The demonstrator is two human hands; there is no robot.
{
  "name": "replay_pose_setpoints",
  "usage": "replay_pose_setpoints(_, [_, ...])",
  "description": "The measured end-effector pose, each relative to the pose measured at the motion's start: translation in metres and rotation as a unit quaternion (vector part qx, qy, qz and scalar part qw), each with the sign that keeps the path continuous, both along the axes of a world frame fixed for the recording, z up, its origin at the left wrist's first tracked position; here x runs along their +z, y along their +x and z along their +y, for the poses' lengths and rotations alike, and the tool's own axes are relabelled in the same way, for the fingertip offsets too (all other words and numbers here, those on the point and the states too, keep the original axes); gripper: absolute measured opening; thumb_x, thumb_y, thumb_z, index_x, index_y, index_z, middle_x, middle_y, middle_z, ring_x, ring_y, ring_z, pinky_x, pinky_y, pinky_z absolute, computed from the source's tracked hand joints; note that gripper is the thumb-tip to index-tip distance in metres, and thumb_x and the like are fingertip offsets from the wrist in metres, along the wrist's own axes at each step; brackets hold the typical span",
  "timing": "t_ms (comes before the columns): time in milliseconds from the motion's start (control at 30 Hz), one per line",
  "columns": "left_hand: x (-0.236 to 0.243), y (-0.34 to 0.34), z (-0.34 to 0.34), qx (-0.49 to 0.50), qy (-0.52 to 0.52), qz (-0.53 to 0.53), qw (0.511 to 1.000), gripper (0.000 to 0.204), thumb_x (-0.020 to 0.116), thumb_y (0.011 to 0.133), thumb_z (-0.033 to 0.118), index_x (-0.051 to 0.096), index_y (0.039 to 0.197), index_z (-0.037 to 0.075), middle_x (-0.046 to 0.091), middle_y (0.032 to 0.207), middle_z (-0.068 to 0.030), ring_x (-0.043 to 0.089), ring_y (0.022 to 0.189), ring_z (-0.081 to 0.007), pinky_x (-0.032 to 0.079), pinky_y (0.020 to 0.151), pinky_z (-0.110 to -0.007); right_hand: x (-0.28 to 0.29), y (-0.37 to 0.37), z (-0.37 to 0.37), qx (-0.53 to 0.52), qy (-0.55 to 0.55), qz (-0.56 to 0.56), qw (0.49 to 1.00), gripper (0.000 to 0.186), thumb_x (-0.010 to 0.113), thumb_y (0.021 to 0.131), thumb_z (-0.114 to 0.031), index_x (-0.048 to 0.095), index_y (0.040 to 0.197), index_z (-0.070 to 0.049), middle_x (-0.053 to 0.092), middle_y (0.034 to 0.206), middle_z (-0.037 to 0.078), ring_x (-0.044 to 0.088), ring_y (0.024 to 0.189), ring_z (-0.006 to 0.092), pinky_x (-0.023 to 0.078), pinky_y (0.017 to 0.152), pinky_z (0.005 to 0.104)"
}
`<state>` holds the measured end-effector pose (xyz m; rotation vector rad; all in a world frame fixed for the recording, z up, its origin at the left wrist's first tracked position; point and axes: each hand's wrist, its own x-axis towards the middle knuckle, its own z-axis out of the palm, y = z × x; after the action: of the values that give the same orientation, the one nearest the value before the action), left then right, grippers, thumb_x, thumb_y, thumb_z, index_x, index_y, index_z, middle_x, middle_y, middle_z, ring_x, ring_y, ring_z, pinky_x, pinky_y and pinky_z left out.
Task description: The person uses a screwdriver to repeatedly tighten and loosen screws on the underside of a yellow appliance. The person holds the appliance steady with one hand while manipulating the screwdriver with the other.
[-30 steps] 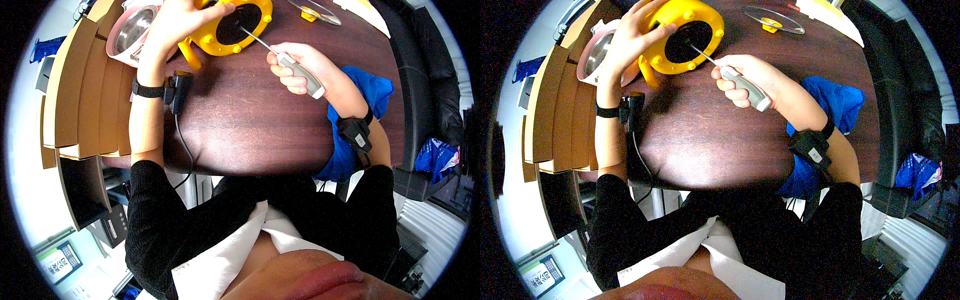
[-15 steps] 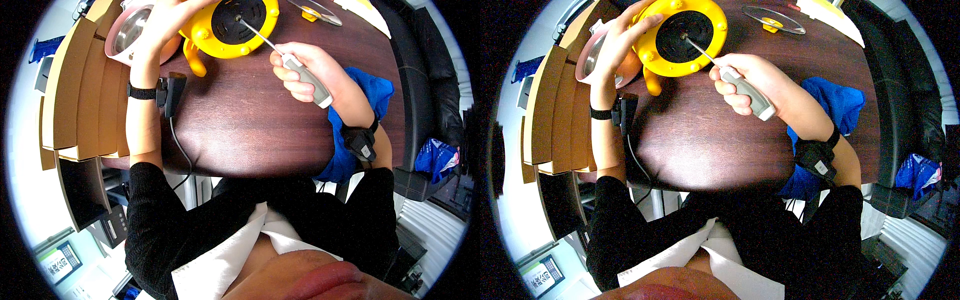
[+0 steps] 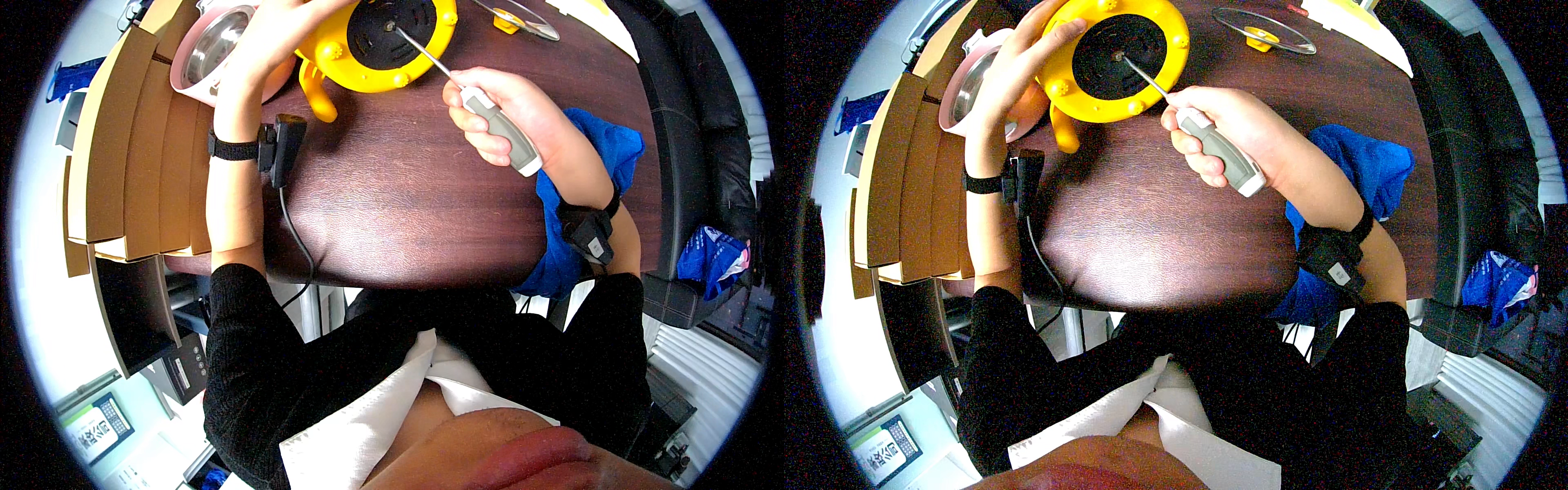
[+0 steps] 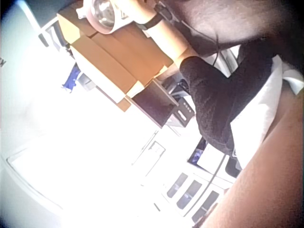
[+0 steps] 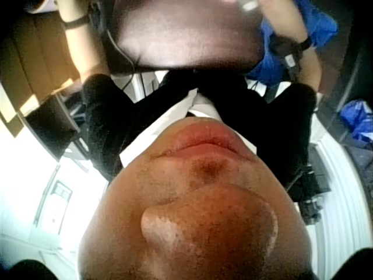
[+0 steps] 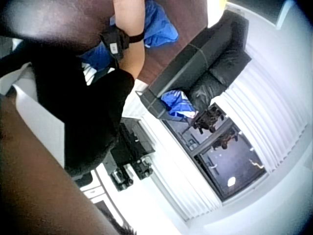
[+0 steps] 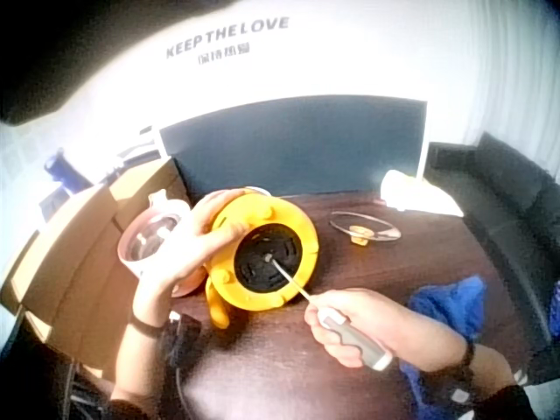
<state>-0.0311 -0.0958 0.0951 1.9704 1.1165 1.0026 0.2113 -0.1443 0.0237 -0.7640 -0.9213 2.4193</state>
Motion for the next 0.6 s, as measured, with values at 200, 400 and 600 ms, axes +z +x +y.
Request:
replay_pose_setpoints(200, [0.003,0.001,-0.001,-0.016,0.031,0.053,0.998,0.063,0.069,0.082,0.025,0.043,0.133,-0.001,0.050,0.127,-0.0149,0.048,0.118,-0.0229,0.038,0.101,-0.032,0.002,0.000,-0.001,-0.011,0.025,-0.032,0.999,0.028,0.041,0.096,-0.032,0.049,0.086,-0.007,0.049,0.059,0.001,0.046,0.037,0.0114,0.040,0.034,0.0265])
replay_pose_setpoints(400, [0.001,0.001,0.003,-0.043,0.037,0.034,0.998,0.060,0.069,0.081,0.022,0.044,0.131,-0.001,0.051,0.126,-0.0142,0.049,0.116,-0.0226,0.038,0.101,-0.032,0.002,0.000,-0.003,-0.018,0.050,-0.059,0.997,0.028,0.041,0.096,-0.031,0.049,0.086,-0.007,0.048,0.058,0.001,0.046,0.037,0.0115,0.040,0.034,0.0262])
replay_pose_setpoints(600, [-0.003,0.000,0.007,-0.041,0.074,0.049,0.995,0.057,0.068,0.081,0.019,0.046,0.129,-0.002,0.051,0.124,-0.0142,0.049,0.115,-0.0226,0.039,0.100,-0.032,0.006,-0.001,-0.005,-0.023,0.062,-0.077,0.995,0.028,0.041,0.096,-0.031,0.050,0.086,-0.007,0.048,0.057,0.001,0.046,0.037,0.0112,0.040,0.034,0.0259])
